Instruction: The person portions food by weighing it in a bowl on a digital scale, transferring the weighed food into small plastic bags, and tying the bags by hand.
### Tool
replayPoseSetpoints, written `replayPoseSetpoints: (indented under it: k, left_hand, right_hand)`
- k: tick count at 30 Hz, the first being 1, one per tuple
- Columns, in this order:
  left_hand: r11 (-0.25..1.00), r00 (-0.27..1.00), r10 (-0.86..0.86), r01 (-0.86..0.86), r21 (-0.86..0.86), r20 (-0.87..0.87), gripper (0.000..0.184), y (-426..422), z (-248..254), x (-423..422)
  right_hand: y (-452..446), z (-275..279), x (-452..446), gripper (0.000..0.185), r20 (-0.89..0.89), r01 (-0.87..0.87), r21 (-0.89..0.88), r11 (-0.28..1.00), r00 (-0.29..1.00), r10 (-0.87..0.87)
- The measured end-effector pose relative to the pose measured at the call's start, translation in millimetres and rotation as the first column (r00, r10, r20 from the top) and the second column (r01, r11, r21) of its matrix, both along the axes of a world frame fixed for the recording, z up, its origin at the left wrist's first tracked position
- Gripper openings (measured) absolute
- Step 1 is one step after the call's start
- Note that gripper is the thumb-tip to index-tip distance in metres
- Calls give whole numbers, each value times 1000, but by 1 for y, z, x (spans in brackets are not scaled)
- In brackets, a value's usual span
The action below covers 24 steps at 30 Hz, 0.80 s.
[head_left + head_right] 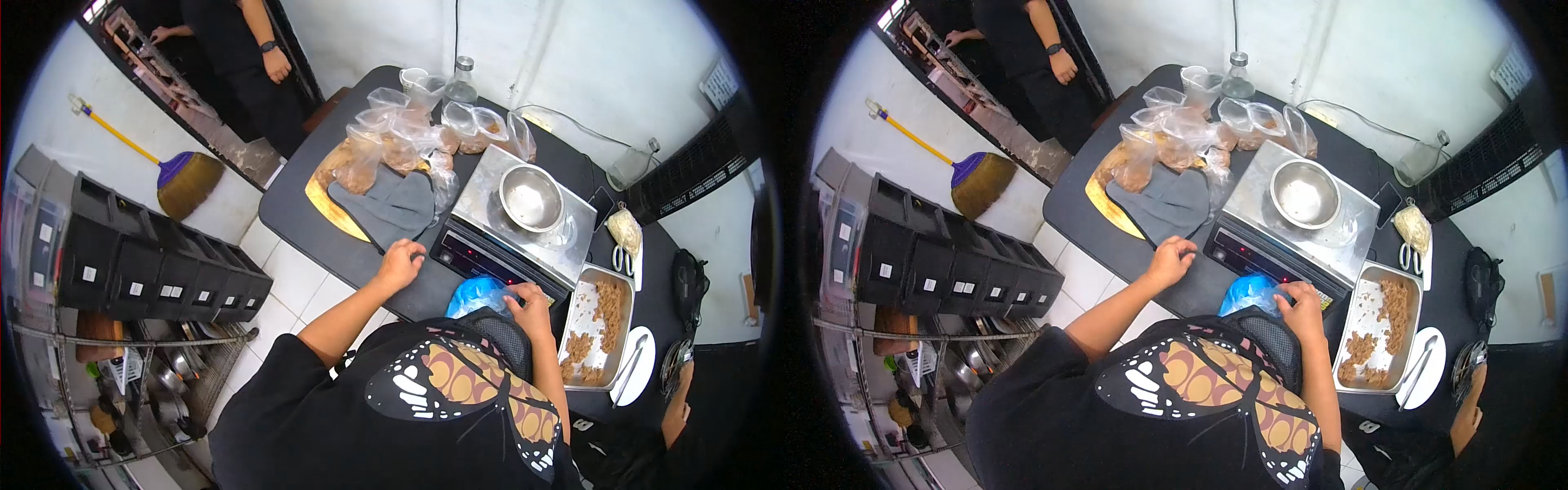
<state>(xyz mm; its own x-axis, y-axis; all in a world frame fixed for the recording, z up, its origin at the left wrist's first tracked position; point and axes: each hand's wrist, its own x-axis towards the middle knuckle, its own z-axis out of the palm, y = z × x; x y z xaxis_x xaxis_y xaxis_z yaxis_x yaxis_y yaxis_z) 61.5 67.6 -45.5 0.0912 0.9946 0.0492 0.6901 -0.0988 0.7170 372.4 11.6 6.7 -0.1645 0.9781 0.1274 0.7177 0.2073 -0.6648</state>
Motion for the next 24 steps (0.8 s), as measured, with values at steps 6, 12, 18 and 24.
replayPoseSetpoints:
  k: [6,12,18,24]
  left_hand:
    - [937,994,-89,107,332,-70,23,83,11,12]
    - [914,881,-114,275,299,-459,44,185,3,38]
    - [988,700,-58,143,59,-712,33,207,16,47]
    - [960,841,-43,185,212,-540,16,206,32,19]
  right_hand:
    - [1,-2,-4,21,-23,6,24,1000,1000,-6]
    - [-4,-12,4,18,-30,26,45,999,999,-25]
    - [-10,-4,5,17,-37,88,52,995,996,-86]
    - [-9,-5,2,15,-93,127,85,988,989,-119]
